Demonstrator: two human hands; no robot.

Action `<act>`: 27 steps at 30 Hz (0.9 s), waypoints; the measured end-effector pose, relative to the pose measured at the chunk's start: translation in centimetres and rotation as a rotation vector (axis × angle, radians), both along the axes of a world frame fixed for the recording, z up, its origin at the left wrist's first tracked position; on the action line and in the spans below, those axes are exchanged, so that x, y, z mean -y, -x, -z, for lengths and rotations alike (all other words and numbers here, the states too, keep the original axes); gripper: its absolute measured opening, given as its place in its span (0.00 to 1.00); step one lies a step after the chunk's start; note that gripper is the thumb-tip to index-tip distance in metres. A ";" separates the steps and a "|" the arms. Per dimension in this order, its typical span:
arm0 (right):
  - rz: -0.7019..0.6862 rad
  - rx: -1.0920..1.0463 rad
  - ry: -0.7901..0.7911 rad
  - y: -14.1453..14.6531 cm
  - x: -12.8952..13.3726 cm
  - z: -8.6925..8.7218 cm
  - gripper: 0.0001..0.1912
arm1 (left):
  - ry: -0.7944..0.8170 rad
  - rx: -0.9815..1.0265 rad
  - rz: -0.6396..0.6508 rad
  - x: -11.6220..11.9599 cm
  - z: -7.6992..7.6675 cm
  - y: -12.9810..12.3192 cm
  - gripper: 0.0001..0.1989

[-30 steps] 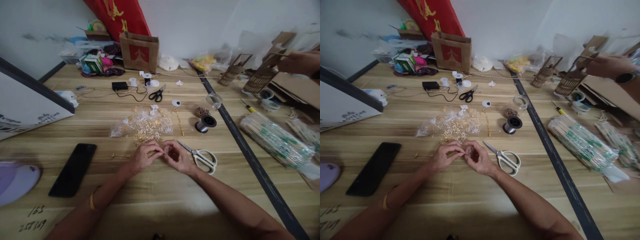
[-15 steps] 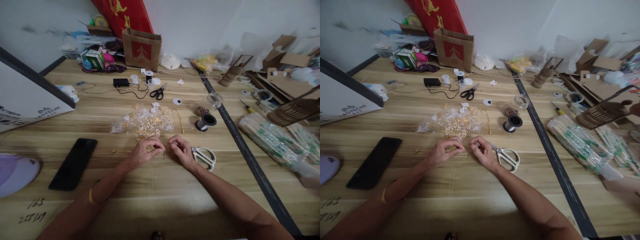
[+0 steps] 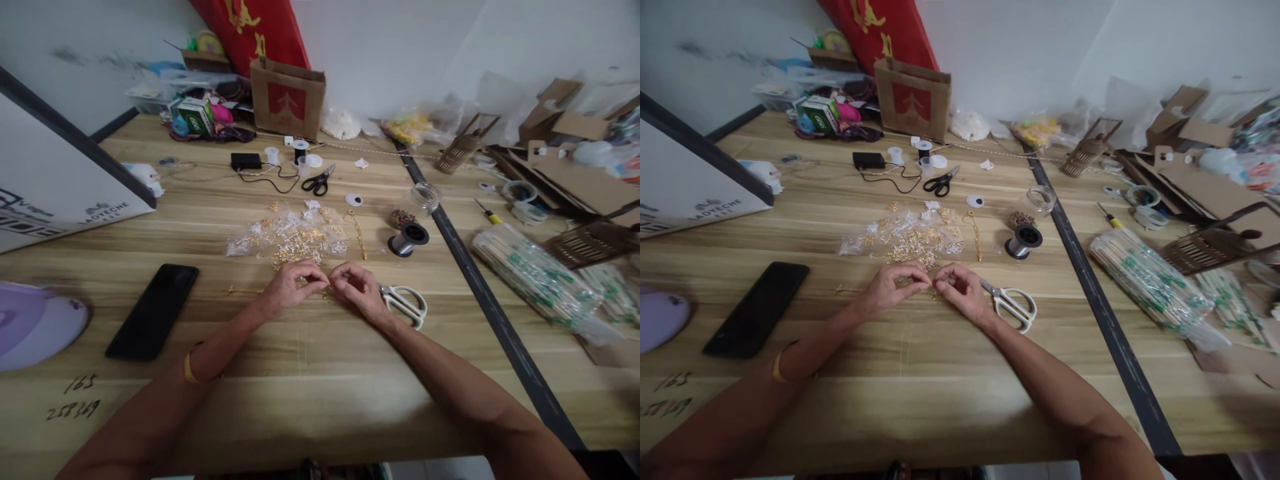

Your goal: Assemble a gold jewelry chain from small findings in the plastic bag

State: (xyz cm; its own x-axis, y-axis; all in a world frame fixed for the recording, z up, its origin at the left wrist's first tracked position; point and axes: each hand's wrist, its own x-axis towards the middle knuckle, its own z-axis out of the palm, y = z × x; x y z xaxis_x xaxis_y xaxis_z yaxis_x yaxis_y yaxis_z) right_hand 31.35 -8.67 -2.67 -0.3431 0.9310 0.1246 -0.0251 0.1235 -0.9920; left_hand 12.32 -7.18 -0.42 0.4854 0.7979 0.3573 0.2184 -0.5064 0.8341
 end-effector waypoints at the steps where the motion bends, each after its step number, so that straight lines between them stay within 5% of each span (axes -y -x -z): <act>1: -0.024 -0.015 0.009 0.1 0.0 -0.1 0.12 | -0.010 0.003 0.004 0.0 0.1 0.0 0.06; 13: -0.049 -0.008 0.067 0.1 -0.3 -0.2 0.11 | -0.024 0.006 -0.045 -0.1 0.1 0.0 0.08; 17: 0.063 -0.022 0.046 -0.2 -0.9 0.0 0.12 | -0.019 -0.009 -0.088 0.0 0.4 -0.1 0.06; 21: 0.216 -0.122 0.067 -0.4 -1.5 0.5 0.12 | -0.144 -0.143 0.032 0.1 1.0 -0.1 0.04; 27: 0.249 -0.150 0.096 -0.1 -1.4 0.7 0.13 | -0.381 -0.510 0.185 1.0 1.2 -0.5 0.10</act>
